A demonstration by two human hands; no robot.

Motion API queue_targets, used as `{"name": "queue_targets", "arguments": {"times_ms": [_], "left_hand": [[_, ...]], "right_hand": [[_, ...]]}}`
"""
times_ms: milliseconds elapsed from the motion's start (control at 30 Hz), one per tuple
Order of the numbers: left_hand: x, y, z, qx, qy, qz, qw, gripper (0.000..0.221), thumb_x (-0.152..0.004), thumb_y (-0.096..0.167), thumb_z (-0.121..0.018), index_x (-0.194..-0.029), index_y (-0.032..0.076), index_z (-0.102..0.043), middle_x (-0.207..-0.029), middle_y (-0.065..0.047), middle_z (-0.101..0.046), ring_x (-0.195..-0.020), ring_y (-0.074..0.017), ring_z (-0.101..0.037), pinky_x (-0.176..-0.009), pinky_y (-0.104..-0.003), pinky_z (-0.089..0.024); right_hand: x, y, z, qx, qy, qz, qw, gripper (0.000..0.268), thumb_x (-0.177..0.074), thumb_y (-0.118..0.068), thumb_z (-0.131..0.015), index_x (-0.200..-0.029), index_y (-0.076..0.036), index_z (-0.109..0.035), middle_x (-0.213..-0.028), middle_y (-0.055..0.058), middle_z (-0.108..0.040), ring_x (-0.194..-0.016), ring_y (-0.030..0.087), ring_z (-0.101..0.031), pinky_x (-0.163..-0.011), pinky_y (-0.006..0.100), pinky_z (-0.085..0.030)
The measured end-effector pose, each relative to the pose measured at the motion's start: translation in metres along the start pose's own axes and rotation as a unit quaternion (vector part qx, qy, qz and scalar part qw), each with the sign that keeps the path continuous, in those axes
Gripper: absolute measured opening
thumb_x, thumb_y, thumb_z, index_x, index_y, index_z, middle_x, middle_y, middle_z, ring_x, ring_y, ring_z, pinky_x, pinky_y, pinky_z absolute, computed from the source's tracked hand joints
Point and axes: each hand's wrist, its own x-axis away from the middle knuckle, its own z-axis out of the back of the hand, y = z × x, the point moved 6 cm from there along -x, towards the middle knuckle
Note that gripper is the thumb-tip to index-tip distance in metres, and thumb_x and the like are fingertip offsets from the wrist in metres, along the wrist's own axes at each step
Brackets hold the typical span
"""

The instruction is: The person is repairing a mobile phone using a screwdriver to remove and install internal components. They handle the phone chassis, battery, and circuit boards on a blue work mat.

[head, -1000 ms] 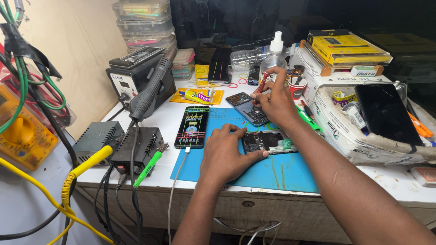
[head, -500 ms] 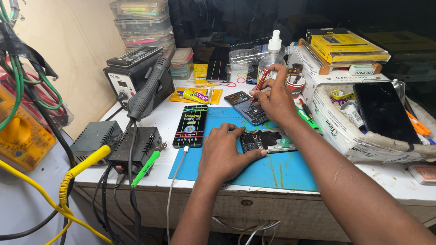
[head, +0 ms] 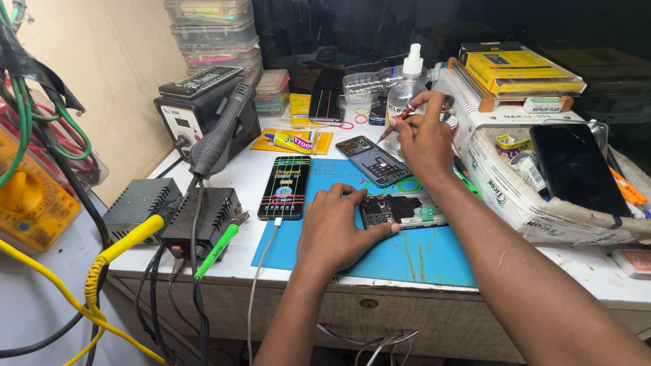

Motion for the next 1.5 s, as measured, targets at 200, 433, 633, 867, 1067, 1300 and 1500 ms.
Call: {"name": "queue_targets", "arguments": {"times_ms": [200, 433, 633, 867, 1067, 1300, 1500], "left_hand": [[0.001, 0.000, 0.000, 0.000, 0.005, 0.001, 1.000, 0.085, -0.066, 0.065, -0.082, -0.124, 0.004, -0.071, -0.124, -0.014, -0.065, -0.112, -0.0310, -0.057, -0.094, -0.043, -0.047], [0.001, -0.001, 0.000, 0.006, 0.013, 0.000, 1.000, 0.084, -0.067, 0.065, -0.081, -0.123, 0.003, -0.071, -0.122, -0.014, -0.065, -0.112, -0.0310, -0.057, -0.095, -0.043, -0.046], [0.001, -0.001, -0.001, 0.006, 0.011, -0.001, 1.000, 0.082, -0.068, 0.065, -0.081, -0.122, 0.004, -0.071, -0.122, -0.014, -0.066, -0.111, -0.0311, -0.057, -0.095, -0.043, -0.046], [0.000, -0.001, 0.000, 0.003, 0.008, -0.001, 1.000, 0.082, -0.068, 0.065, -0.081, -0.122, 0.004, -0.072, -0.121, -0.014, -0.066, -0.111, -0.0315, -0.058, -0.095, -0.044, -0.047], [-0.001, -0.004, -0.001, 0.015, 0.002, 0.010, 1.000, 0.083, -0.067, 0.064, -0.081, -0.123, 0.004, -0.071, -0.122, -0.014, -0.066, -0.112, -0.0313, -0.058, -0.096, -0.044, -0.047], [-0.003, -0.004, 0.000, 0.029, 0.006, 0.012, 0.999, 0.082, -0.067, 0.064, -0.082, -0.122, 0.004, -0.072, -0.123, -0.012, -0.066, -0.113, -0.0308, -0.058, -0.099, -0.042, -0.047], [-0.002, -0.002, 0.001, 0.025, -0.006, 0.007, 1.000, 0.093, -0.054, 0.067, -0.087, -0.123, 0.006, -0.071, -0.125, -0.010, -0.065, -0.113, -0.0299, -0.057, -0.098, -0.041, -0.046]], "right_hand": [[0.002, -0.005, -0.006, 0.034, -0.006, 0.067, 0.997, 0.033, -0.103, -0.010, -0.068, -0.117, -0.005, -0.039, -0.087, 0.014, -0.078, -0.076, 0.020, -0.079, -0.061, 0.031, -0.057], [0.001, 0.003, -0.012, 0.046, -0.021, 0.064, 0.997, 0.034, -0.102, -0.010, -0.070, -0.114, -0.005, -0.039, -0.083, 0.015, -0.076, -0.076, 0.022, -0.079, -0.064, 0.033, -0.056], [0.003, 0.002, -0.009, 0.035, -0.014, 0.071, 0.997, 0.034, -0.101, -0.009, -0.070, -0.116, -0.005, -0.039, -0.085, 0.015, -0.076, -0.082, 0.022, -0.079, -0.065, 0.033, -0.057], [0.003, -0.002, 0.000, 0.029, -0.007, 0.040, 0.999, 0.035, -0.101, -0.011, -0.069, -0.118, -0.005, -0.038, -0.091, 0.014, -0.077, -0.085, 0.022, -0.079, -0.064, 0.032, -0.059], [0.002, -0.018, 0.021, -0.008, 0.044, 0.052, 0.998, 0.035, -0.104, -0.010, -0.070, -0.119, -0.006, -0.038, -0.093, 0.015, -0.078, -0.086, 0.020, -0.079, -0.070, 0.032, -0.060], [0.013, -0.052, 0.052, -0.112, 0.073, 0.059, 0.989, 0.038, -0.106, -0.008, -0.069, -0.123, -0.003, -0.035, -0.097, 0.015, -0.076, -0.091, 0.017, -0.078, -0.075, 0.027, -0.063], [0.042, -0.065, 0.066, -0.104, 0.047, 0.052, 0.992, 0.039, -0.105, -0.009, -0.070, -0.124, -0.003, -0.037, -0.096, 0.016, -0.076, -0.093, 0.016, -0.077, -0.080, 0.026, -0.063]]}}
